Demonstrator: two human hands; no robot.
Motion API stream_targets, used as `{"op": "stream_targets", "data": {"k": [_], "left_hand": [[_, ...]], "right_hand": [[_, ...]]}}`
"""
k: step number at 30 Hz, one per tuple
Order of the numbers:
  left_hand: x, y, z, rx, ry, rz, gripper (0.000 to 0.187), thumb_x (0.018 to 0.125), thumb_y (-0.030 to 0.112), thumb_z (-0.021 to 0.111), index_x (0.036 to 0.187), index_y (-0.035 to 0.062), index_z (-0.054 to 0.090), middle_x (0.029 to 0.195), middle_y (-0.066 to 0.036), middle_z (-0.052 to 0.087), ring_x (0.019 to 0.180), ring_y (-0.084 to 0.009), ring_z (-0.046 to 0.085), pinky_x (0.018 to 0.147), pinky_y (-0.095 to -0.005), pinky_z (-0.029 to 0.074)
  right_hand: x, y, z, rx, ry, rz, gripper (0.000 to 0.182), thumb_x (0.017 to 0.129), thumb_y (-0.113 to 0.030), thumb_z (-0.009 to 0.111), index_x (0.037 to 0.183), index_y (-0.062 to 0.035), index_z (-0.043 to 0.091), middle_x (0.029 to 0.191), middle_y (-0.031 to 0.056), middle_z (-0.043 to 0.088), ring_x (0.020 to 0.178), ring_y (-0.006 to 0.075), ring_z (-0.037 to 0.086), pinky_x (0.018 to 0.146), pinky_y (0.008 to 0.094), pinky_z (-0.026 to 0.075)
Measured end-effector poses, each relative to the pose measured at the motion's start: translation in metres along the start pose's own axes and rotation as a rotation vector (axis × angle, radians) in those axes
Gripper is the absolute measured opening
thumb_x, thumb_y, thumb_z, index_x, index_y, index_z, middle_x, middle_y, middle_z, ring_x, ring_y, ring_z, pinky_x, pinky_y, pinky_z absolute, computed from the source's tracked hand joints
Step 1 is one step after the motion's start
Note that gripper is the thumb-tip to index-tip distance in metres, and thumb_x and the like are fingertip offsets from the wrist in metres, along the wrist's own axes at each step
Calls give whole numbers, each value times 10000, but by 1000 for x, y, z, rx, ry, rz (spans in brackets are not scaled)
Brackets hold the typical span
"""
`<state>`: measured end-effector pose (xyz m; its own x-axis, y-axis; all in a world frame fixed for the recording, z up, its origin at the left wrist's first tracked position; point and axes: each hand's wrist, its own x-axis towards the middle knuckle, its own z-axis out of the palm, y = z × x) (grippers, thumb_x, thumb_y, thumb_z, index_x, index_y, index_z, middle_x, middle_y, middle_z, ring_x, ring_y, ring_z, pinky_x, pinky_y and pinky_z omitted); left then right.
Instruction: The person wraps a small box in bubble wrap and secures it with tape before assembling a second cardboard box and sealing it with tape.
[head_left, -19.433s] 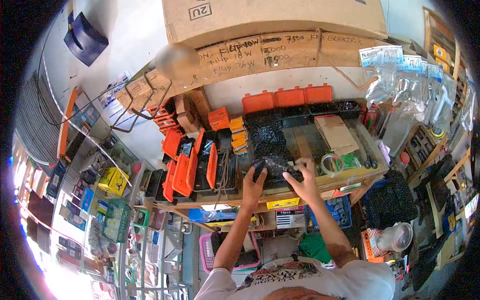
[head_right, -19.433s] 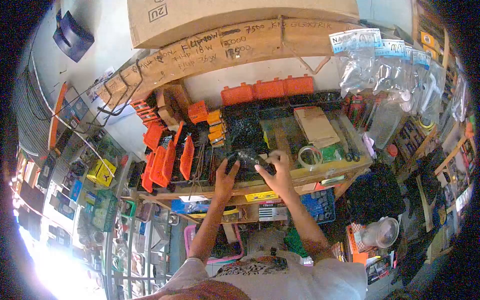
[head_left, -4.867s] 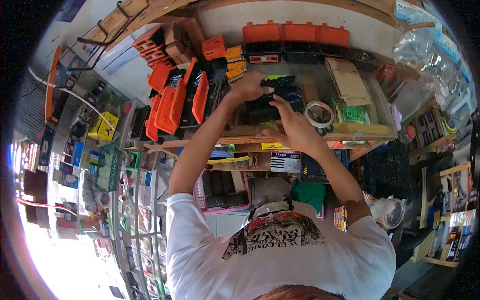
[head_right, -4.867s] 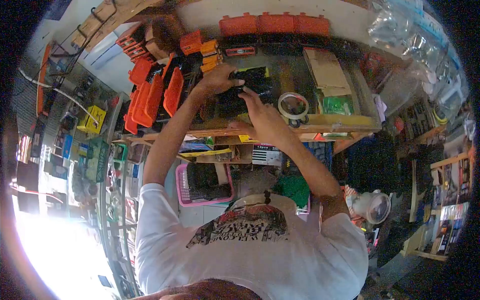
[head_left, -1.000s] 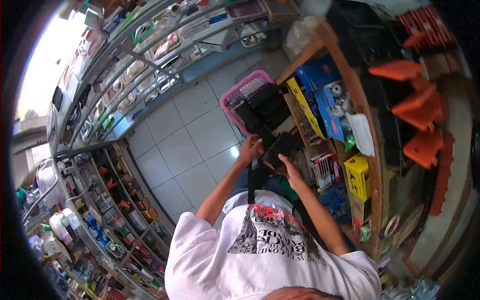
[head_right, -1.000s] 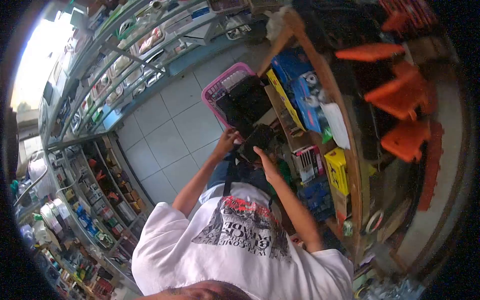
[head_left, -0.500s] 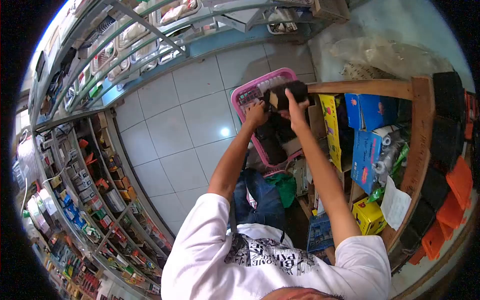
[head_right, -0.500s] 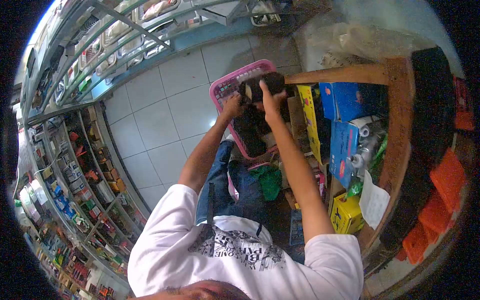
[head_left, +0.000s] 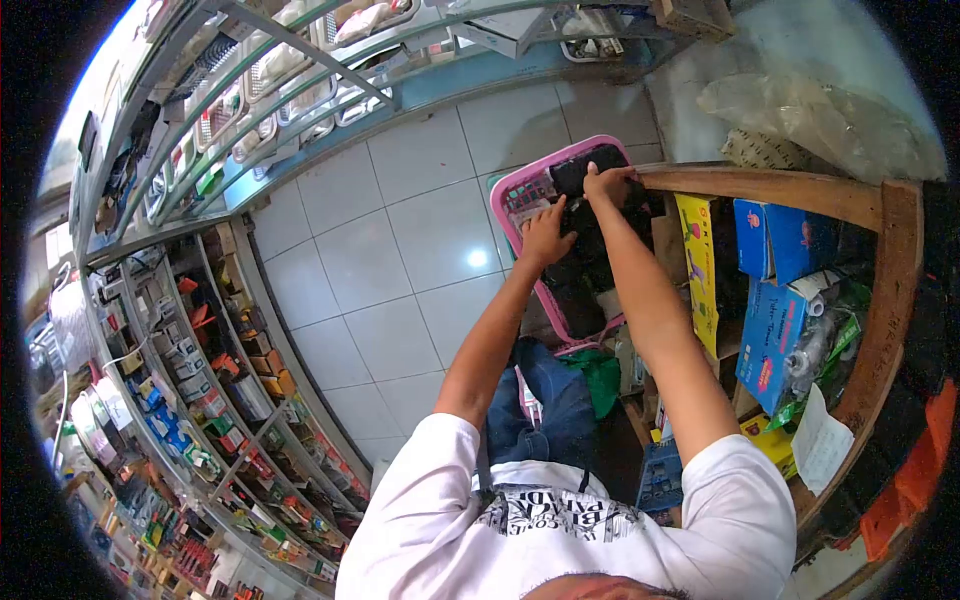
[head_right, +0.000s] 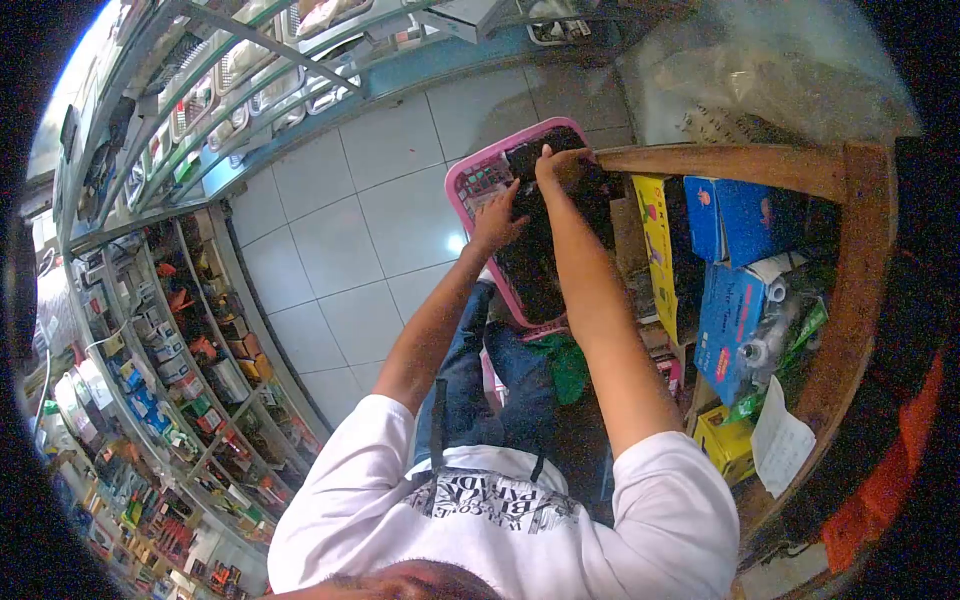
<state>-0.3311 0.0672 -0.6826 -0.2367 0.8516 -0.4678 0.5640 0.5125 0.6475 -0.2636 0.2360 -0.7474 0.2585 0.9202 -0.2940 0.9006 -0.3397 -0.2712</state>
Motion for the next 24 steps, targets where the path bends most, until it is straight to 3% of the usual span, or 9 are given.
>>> {"op": "stream_targets", "data": {"k": [3,6,9,12,13,16,17,21,24], "left_hand": [[7,4,0,-24,25,-21,983,821,351,728,1599,122,173,1471,-173,494,1387,-364,428,1109,-577,308],[17,14,5,-180,118,-38,984,808,320,719,1581,43,178,1492,-218,460,1399,-368,421,1120,-566,302],[41,19,14,-333,117,-19,1006,779,279,721,1565,-18,169,1509,-268,422,1394,-371,437,1127,-552,300],[48,38,16,-423,67,-56,1041,741,248,741,1561,-32,165,1510,-289,412,1375,-374,466,1125,-538,309],[46,40,13,-376,44,-73,1058,727,245,754,1563,-26,166,1504,-284,423,1367,-374,476,1123,-531,316],[44,35,22,-271,62,-44,1085,697,240,780,1570,2,180,1439,-268,504,1348,-381,491,1116,-493,342],[42,33,23,-245,84,-22,1084,695,240,780,1570,7,184,1420,-266,521,1340,-384,497,1114,-494,343],[46,11,19,-144,272,89,1012,692,217,755,1539,5,244,1349,-271,562,1288,-404,524,1080,-513,378],[-8,33,-25,-364,324,1,905,731,157,717,1507,-24,288,1361,-286,546,1288,-424,511,1077,-493,396]], "right_hand": [[-27,-11,-55,-91,8,-154,829,903,-474,685,1414,35,276,1263,286,585,987,421,684,868,540,545],[-49,-22,-102,-83,-111,-83,633,937,-376,638,1377,4,389,1305,275,561,1140,454,614,923,541,518],[-67,4,-113,-52,-112,-210,573,944,-348,628,1377,-28,433,1353,267,521,1216,430,568,972,548,483],[-71,70,-79,-37,3,-429,491,931,-392,633,1302,-88,525,1404,173,496,1268,419,508,986,599,447],[-71,82,-74,126,-19,-519,568,949,-364,619,1420,-90,461,1491,174,439,1333,416,460,1053,627,376],[-80,91,-84,-152,-145,-545,627,954,-352,615,1487,-96,407,1553,195,375,1387,432,398,1092,623,338],[-77,91,-85,-102,-163,-572,681,940,-351,634,1516,-100,371,1571,199,350,1390,441,388,1104,619,327],[-92,86,-116,-51,-224,-550,712,907,-345,674,1507,-102,376,1576,191,347,1401,446,375,1107,611,326],[-128,129,-121,207,-133,-657,601,905,-252,685,1428,-63,460,1515,222,418,1378,454,401,1094,510,383]]}}
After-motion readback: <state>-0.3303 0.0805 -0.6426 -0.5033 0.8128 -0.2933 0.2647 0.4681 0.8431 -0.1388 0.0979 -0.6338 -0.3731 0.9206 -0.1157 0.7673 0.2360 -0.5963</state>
